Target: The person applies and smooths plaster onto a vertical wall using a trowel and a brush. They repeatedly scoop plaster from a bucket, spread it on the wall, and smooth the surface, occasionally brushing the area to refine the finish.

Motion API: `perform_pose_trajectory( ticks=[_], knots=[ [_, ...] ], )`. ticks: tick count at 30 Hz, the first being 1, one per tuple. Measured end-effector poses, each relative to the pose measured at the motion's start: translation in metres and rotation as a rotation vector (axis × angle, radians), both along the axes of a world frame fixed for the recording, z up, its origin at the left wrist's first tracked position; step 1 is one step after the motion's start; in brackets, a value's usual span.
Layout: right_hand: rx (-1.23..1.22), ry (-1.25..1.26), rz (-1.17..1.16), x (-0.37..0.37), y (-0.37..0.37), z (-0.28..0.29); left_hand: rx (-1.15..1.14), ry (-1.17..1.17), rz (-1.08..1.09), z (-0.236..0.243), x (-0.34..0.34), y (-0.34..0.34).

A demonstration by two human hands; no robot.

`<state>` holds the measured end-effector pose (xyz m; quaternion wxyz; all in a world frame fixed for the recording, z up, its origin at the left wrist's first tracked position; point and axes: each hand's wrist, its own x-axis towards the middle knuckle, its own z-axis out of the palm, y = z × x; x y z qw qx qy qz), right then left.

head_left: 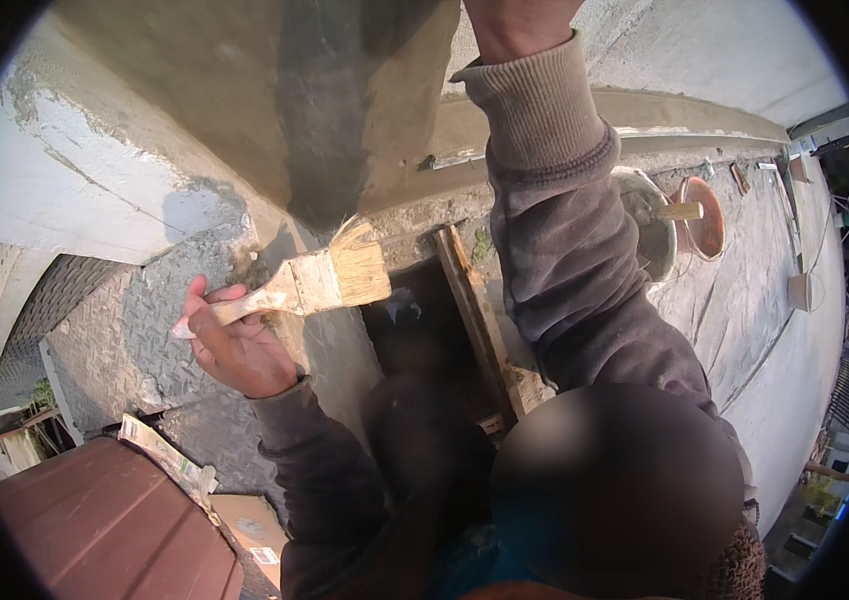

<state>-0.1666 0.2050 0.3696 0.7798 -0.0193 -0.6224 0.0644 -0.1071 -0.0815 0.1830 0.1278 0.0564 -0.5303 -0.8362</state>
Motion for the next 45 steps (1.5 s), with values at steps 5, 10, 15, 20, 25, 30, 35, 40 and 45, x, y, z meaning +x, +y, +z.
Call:
perform_pose_trajectory(
  ticks=[5, 10, 15, 20, 25, 30, 35, 40, 45],
  knots=[
    [-0.307, -0.356, 0.027, 0.026, -0.041, -0.260, 0.022, 0.060, -0.043, -0.004, -0.004, 0.007],
    [-0.492, -0.481, 0.184, 0.050, -0.073, -0.297, 0.013, 0.069, -0.048, -0.004, -0.004, -0.002],
    [-0.217, -0.052, 0.118, 0.007, -0.039, -0.085, 0.026, 0.105, -0.060, -0.013, -0.005, -0.012],
    [-0.220, -0.104, 0.028, 0.005, -0.036, -0.147, -0.045, 0.109, 0.049, -0.008, -0.006, -0.005],
    [-0.554, -0.624, 0.346, 0.072, -0.081, -0.302, 0.026, 0.080, 0.019, -0.008, 0.001, 0.000],
    [-0.491, -0.721, 1.224, 0.123, -0.063, -0.216, 0.247, 0.051, -0.055, -0.007, -0.005, 0.002],
    [-0.278, -0.832, 1.445, 0.133, -0.011, -0.111, 0.270, 0.115, -0.163, -0.012, -0.001, 0.000],
    [-0.346, -0.607, 1.360, 0.156, 0.052, -0.067, -0.102, 0.166, -0.228, -0.015, 0.015, 0.000],
    [-0.445, -0.678, 1.102, 0.119, 0.097, -0.159, -0.374, 0.257, -0.322, 0.022, 0.039, 0.047]
  ],
)
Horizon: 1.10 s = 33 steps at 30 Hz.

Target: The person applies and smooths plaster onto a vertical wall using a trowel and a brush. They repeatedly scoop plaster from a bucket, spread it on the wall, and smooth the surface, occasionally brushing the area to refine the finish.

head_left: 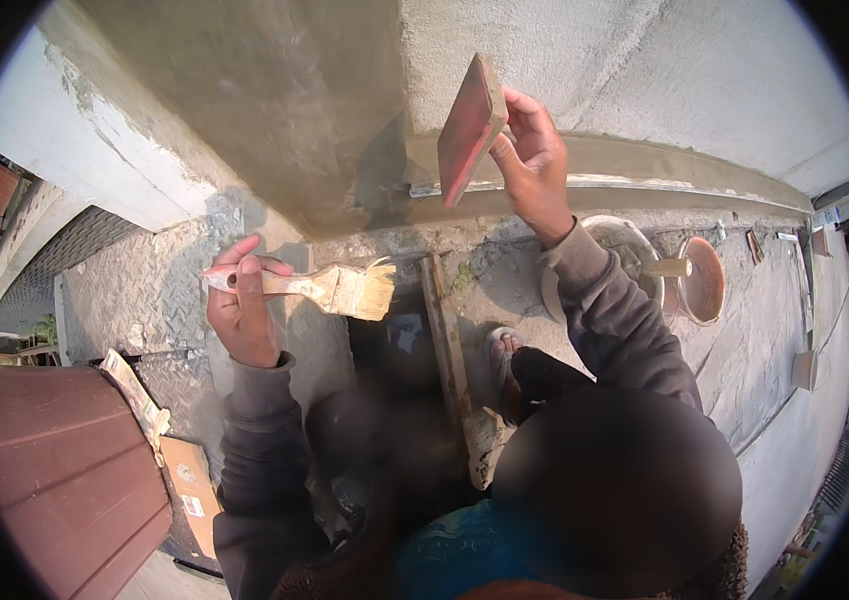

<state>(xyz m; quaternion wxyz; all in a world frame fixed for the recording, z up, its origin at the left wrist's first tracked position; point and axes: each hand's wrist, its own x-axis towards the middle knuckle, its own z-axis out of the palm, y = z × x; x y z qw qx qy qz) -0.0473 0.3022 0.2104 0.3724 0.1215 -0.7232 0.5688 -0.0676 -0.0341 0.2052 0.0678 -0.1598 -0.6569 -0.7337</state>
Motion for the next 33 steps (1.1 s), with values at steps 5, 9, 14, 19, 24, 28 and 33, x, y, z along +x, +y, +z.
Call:
perform_pose_trajectory(
  ticks=[5, 9, 14, 19, 24, 28, 33],
  knots=[
    [-0.016, 0.105, 0.022, -0.048, -0.005, -0.025, -0.129, 0.112, 0.058, 0.005, 0.013, 0.035],
    [-0.015, 0.158, 0.030, -0.064, -0.011, -0.035, -0.043, 0.025, 0.129, -0.017, 0.025, 0.054],
    [0.044, 0.198, -0.002, -0.075, -0.012, -0.040, 0.098, -0.260, 0.162, -0.069, 0.035, 0.070],
    [0.109, 0.271, -0.038, -0.083, -0.015, -0.033, 0.128, -0.360, 0.140, -0.099, 0.039, 0.065],
    [0.058, 0.137, -0.009, -0.092, -0.010, -0.043, 0.156, -0.381, 0.076, -0.107, 0.035, 0.061],
    [0.136, -0.100, -0.110, -0.086, -0.006, -0.080, 0.168, -0.383, 0.024, -0.107, 0.035, 0.063],
    [0.013, 0.181, -0.165, -0.071, 0.001, -0.041, 0.186, -0.385, 0.019, -0.107, 0.036, 0.061]
  ],
)
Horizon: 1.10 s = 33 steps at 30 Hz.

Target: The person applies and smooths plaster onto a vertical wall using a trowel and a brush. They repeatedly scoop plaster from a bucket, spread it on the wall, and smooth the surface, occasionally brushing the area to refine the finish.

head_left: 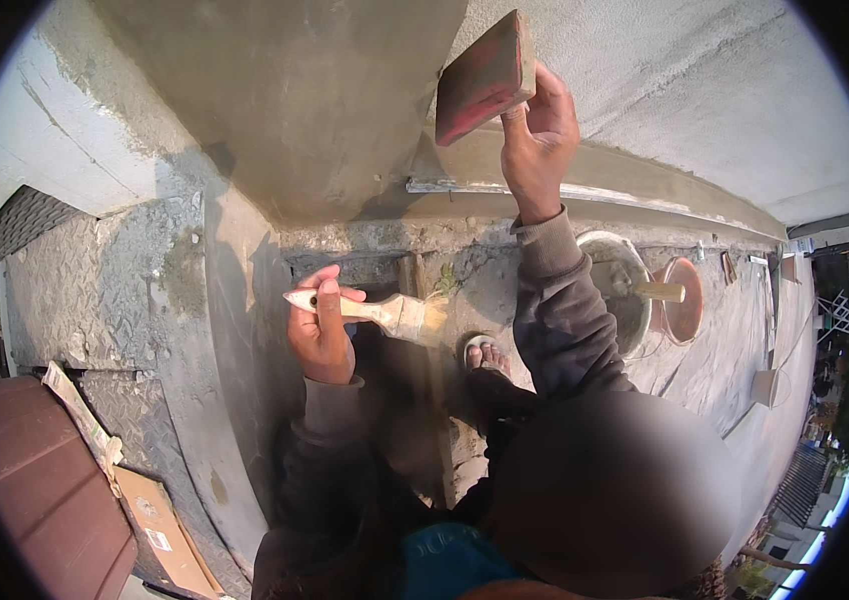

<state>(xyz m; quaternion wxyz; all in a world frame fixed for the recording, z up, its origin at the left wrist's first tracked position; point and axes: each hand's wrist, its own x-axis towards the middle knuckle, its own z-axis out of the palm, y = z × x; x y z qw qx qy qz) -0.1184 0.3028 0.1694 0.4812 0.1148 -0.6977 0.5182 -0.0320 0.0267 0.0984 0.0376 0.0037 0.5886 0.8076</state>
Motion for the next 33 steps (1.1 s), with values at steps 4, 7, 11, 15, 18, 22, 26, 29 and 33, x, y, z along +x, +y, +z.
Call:
perform_pose_trajectory(
  ticks=[4, 7, 11, 15, 18, 22, 26, 29, 33],
  knots=[
    [0.187, 0.173, 0.029, 0.002, -0.013, 0.038, 0.021, 0.001, 0.014, -0.001, -0.003, 0.002],
    [0.232, 0.125, 0.044, 0.002, -0.019, 0.052, 0.027, 0.025, 0.020, -0.004, -0.003, 0.002],
    [0.186, 0.117, 0.102, -0.018, -0.007, 0.048, 0.021, 0.030, 0.026, -0.001, -0.003, 0.001],
    [0.057, -0.151, 0.087, -0.022, -0.010, 0.024, 0.026, -0.005, -0.002, 0.000, -0.003, 0.005],
    [0.119, -0.310, 0.050, -0.019, -0.006, -0.010, -0.007, 0.001, -0.011, 0.002, -0.004, 0.000],
    [0.013, 0.031, 0.004, -0.002, -0.008, 0.031, 0.022, 0.031, 0.007, -0.003, -0.003, -0.001],
    [0.155, 0.245, 0.051, -0.004, -0.012, 0.091, 0.023, 0.022, 0.015, -0.004, -0.005, 0.003],
    [0.282, 0.276, 0.065, -0.007, -0.015, 0.107, 0.005, 0.015, 0.013, -0.004, -0.005, 0.004],
    [-0.120, 0.036, 0.113, -0.009, -0.032, 0.124, -0.009, 0.015, 0.029, 0.000, -0.004, 0.002]
  ],
)
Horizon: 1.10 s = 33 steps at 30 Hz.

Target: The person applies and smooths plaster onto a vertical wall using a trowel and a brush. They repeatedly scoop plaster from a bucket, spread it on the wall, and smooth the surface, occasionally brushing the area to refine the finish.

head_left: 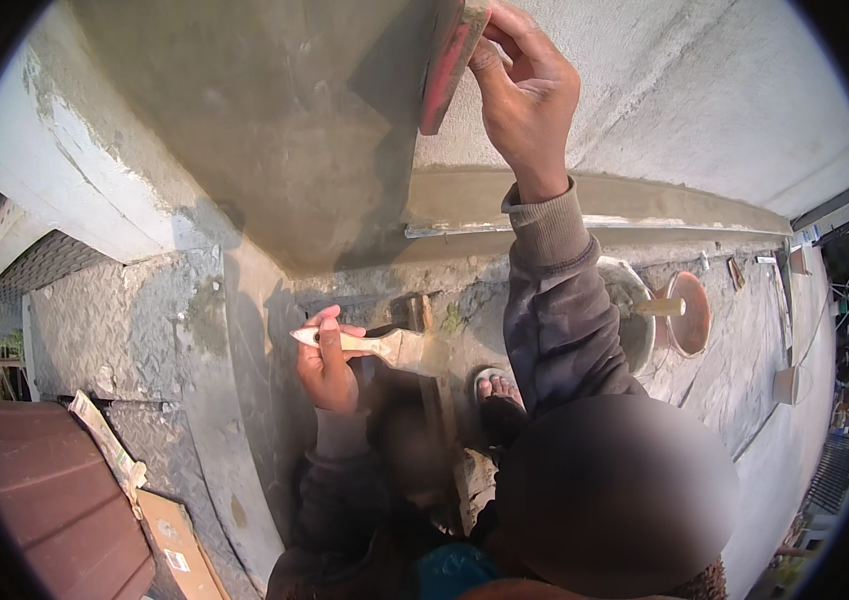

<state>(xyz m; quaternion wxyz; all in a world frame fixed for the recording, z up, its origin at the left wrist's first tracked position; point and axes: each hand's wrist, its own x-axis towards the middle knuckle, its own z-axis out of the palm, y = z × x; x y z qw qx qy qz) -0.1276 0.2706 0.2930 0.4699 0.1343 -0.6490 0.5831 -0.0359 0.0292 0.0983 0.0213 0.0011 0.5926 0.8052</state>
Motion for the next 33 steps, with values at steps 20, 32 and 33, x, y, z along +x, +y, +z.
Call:
perform_pose_trajectory(
  ticks=[20, 32, 33],
  knots=[
    [0.496, 0.261, -0.647, 0.046, -0.013, -0.001, 0.260, -0.108, 0.294, 0.013, -0.004, -0.016],
    [0.540, 0.419, -1.002, -0.004, -0.052, 0.021, 0.097, 0.091, 0.295, 0.050, 0.016, -0.039],
    [0.494, 0.303, -0.969, -0.005, -0.067, 0.013, 0.062, 0.120, 0.354, 0.055, 0.018, -0.045]
  ],
)
